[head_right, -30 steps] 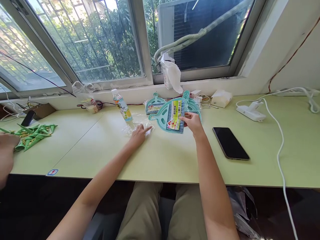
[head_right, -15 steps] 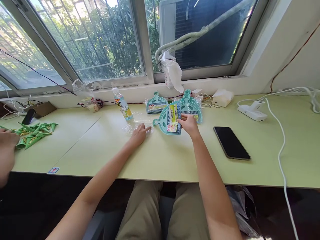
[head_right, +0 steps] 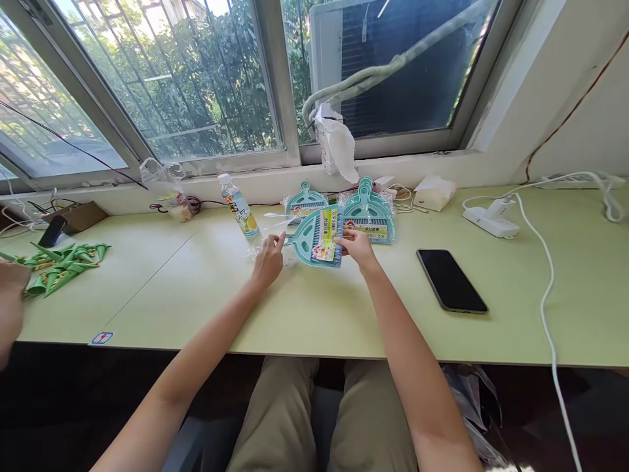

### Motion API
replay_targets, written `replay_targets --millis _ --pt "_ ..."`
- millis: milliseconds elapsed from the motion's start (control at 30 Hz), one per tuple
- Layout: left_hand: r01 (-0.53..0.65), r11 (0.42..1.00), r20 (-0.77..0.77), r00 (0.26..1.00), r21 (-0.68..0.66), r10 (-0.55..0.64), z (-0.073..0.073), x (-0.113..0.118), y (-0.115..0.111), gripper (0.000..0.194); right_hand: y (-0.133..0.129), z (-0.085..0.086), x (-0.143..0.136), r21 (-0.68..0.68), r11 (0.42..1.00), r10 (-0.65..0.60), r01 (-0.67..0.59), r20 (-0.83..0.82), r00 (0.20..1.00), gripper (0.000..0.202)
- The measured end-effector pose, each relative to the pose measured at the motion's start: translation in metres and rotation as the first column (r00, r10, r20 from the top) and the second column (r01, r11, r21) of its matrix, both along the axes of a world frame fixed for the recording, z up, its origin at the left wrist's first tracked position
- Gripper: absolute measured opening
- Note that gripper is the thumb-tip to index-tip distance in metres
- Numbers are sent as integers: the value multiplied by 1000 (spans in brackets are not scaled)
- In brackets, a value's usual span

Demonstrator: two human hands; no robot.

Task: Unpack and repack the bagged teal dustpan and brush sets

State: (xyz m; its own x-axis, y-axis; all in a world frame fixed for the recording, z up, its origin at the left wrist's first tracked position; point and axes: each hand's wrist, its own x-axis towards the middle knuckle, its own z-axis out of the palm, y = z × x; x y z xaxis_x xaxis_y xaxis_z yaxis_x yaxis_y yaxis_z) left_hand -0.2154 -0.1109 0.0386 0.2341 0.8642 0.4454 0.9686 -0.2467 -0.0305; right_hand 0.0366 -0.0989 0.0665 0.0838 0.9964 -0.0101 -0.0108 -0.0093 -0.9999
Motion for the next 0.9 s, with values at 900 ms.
replay_targets --millis 900 --pt "128 885 255 930 448 -264 23 -1 -26 41 -17 -12 -46 160 949 293 -273 -123 948 56"
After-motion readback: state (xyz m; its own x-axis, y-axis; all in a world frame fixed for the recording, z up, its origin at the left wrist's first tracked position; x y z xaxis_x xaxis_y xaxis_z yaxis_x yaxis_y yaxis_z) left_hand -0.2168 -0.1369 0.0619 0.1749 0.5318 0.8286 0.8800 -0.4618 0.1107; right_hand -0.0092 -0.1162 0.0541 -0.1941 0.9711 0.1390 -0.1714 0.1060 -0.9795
